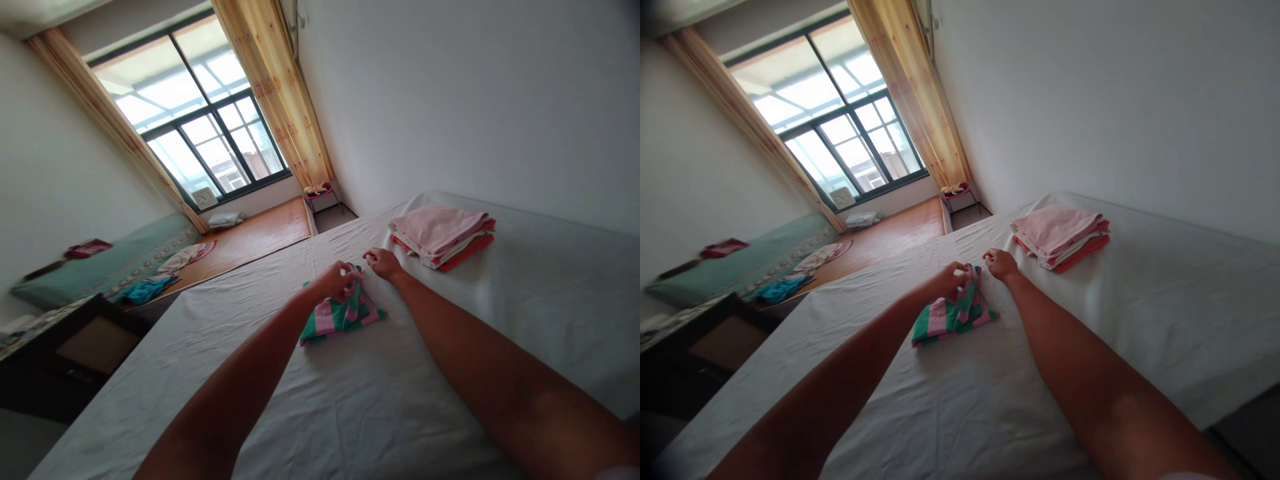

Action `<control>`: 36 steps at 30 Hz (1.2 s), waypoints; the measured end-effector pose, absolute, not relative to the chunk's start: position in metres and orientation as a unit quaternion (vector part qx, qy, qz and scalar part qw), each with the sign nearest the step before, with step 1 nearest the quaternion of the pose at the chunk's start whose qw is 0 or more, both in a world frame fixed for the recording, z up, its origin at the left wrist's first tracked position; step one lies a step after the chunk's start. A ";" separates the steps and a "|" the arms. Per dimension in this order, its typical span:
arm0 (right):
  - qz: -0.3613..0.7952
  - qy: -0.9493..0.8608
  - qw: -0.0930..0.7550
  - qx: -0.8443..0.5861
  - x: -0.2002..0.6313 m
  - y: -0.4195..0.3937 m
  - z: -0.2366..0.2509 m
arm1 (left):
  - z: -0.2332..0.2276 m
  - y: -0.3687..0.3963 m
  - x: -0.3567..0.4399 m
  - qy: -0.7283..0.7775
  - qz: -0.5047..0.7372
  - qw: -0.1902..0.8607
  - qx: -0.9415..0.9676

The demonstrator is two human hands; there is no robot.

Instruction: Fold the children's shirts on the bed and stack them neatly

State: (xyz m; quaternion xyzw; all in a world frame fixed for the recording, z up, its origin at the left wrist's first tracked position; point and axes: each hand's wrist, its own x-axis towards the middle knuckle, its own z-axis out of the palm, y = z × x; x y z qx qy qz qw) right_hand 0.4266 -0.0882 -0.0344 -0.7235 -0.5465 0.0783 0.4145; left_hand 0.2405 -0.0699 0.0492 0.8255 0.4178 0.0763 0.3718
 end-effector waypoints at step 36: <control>0.151 -0.563 0.418 -0.697 0.353 -0.116 -0.013 | -0.033 -0.077 0.107 0.325 0.212 0.100 0.916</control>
